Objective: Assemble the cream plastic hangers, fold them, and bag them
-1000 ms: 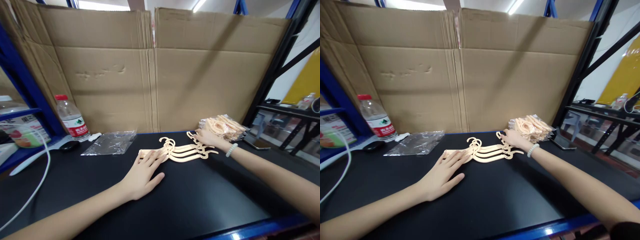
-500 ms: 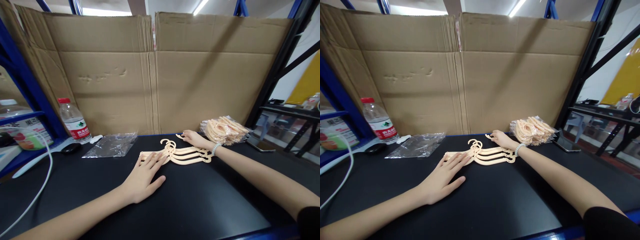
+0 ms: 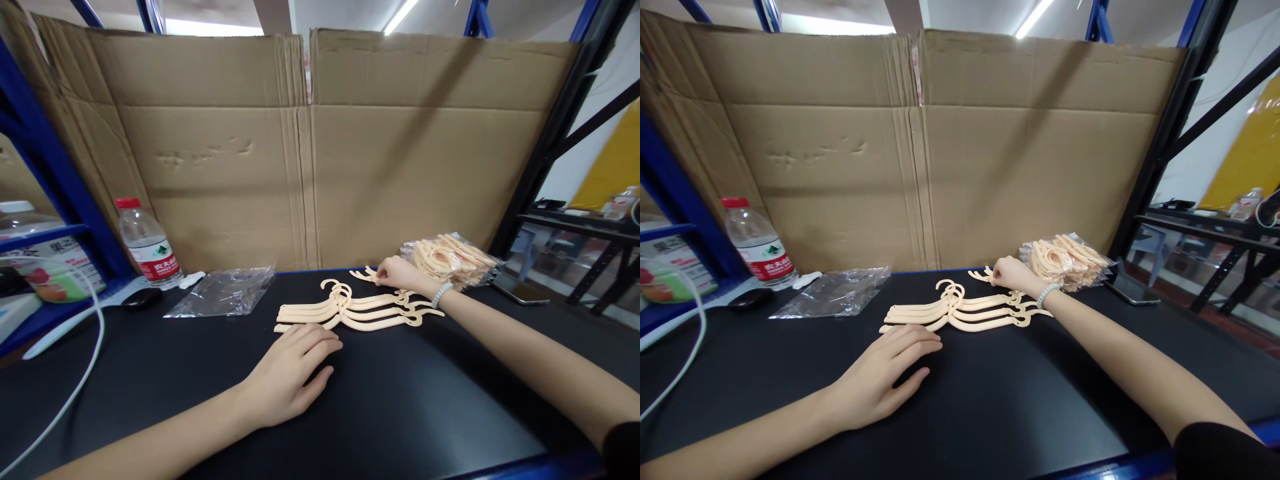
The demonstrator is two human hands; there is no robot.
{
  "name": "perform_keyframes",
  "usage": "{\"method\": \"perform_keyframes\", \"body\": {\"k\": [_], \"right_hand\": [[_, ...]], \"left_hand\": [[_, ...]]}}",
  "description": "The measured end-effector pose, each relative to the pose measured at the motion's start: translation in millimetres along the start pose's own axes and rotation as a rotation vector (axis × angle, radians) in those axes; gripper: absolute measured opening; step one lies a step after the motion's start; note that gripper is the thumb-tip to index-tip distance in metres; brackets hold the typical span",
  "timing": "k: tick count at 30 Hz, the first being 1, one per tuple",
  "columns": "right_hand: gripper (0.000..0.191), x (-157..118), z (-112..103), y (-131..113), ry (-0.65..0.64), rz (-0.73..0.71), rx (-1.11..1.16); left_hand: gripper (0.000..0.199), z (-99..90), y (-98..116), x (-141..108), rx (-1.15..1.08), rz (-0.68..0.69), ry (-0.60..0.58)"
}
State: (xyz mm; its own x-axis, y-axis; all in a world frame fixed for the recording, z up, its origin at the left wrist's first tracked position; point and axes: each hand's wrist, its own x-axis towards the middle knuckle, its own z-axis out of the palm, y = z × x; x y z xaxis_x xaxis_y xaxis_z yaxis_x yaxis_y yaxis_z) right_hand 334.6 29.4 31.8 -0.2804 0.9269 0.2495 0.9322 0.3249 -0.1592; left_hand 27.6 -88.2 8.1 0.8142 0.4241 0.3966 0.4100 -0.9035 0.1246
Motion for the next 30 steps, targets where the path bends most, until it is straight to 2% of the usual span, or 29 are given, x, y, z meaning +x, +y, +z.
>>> {"method": "perform_keyframes", "body": {"k": [4,8,10,12,14,16,18,21,23,25,28,30], "right_hand": [[0.017,1.0,7.8,-5.3,0.039,0.055,-0.051],[0.02,1.1,0.7,-6.2,0.092,0.074,-0.004],[0.021,-0.3,-7.2,-8.1,0.142,0.08,0.056],[0.022,-5.1,-14.6,-16.4,0.191,0.075,0.144],[0.023,-15.3,-17.8,-34.2,0.212,0.044,0.251],[0.027,-30.8,-14.8,-60.8,0.2,-0.016,0.394],[0.026,-48.7,-6.8,-91.5,0.165,-0.107,0.77],[0.02,-69.4,5.0,-129.1,0.052,-0.209,0.991],[0.018,-74.3,7.5,-139.8,0.036,-0.254,0.969],[0.019,-72.9,5.6,-137.4,0.092,-0.273,0.834],[0.017,-67.9,3.1,-118.0,0.175,-0.255,0.46],[0.02,-67.7,6.6,-104.1,0.147,-0.233,0.215]], "left_hand": [[0.032,0.2,2.4,-0.4,-0.035,0.026,0.001],[0.032,-1.7,7.0,-0.8,-0.134,-0.023,0.042],[0.03,-1.8,12.0,-0.8,-0.253,-0.079,0.081],[0.027,-0.8,17.7,0.3,-0.457,-0.223,0.128],[0.028,0.9,22.9,3.0,-0.734,-0.426,0.177],[0.038,2.1,26.9,6.8,-1.009,-0.604,0.22],[0.051,2.3,29.4,10.6,-1.203,-0.714,0.279],[0.049,1.3,28.7,13.1,-1.286,-0.795,0.38],[0.039,-0.5,23.9,11.8,-1.27,-0.836,0.439],[0.034,-4.4,16.3,9.2,-1.25,-0.868,0.491],[0.03,-14.3,4.2,5.8,-1.207,-0.85,0.59],[0.029,-21.1,-1.6,4.9,-1.191,-0.83,0.63]]}}
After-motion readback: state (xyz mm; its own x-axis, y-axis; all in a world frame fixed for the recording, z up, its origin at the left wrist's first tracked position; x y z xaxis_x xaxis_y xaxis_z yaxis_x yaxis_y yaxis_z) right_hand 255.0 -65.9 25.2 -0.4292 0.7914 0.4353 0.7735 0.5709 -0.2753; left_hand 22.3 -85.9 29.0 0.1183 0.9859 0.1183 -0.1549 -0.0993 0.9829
